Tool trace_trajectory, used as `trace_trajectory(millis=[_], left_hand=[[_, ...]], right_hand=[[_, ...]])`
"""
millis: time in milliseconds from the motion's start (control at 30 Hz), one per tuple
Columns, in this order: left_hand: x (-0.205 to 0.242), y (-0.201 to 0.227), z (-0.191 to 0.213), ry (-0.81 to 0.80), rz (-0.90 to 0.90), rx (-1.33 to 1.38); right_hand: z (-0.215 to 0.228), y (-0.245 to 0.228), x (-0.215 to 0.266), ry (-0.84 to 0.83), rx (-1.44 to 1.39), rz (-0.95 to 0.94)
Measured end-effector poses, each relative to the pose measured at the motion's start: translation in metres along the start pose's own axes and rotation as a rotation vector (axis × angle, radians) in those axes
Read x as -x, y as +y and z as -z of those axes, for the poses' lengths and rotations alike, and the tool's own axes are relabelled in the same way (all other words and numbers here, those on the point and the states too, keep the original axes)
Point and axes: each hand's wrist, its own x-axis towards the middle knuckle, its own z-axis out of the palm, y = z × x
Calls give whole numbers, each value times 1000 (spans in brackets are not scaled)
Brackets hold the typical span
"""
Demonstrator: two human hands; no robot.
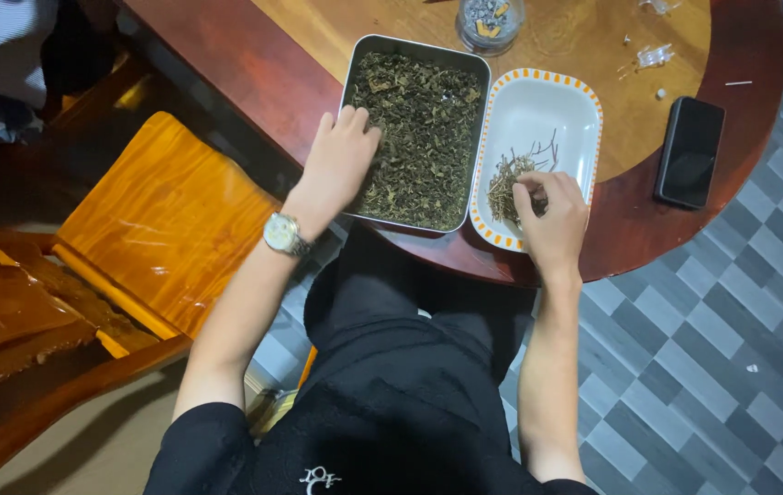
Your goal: Sorting dried tea leaves by removing stems and debris by hand
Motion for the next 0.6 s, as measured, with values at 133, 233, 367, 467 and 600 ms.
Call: trace_trajectory(millis=[133, 233, 367, 467, 600], left_hand=[[-10, -15, 12, -85, 7, 113], [-11, -27, 25, 11, -32, 42], [-15, -31, 7, 57, -21, -66], [-25, -25, -3, 22, -20, -42], [-35, -15, -23, -120, 44, -46]], right_hand=[[5, -7, 0, -29, 2, 21], [11, -20, -4, -73, 10, 14], [11, -24, -4, -92, 13, -2], [13, -26, -6, -109, 20, -35], [15, -30, -5, -140, 12, -111]])
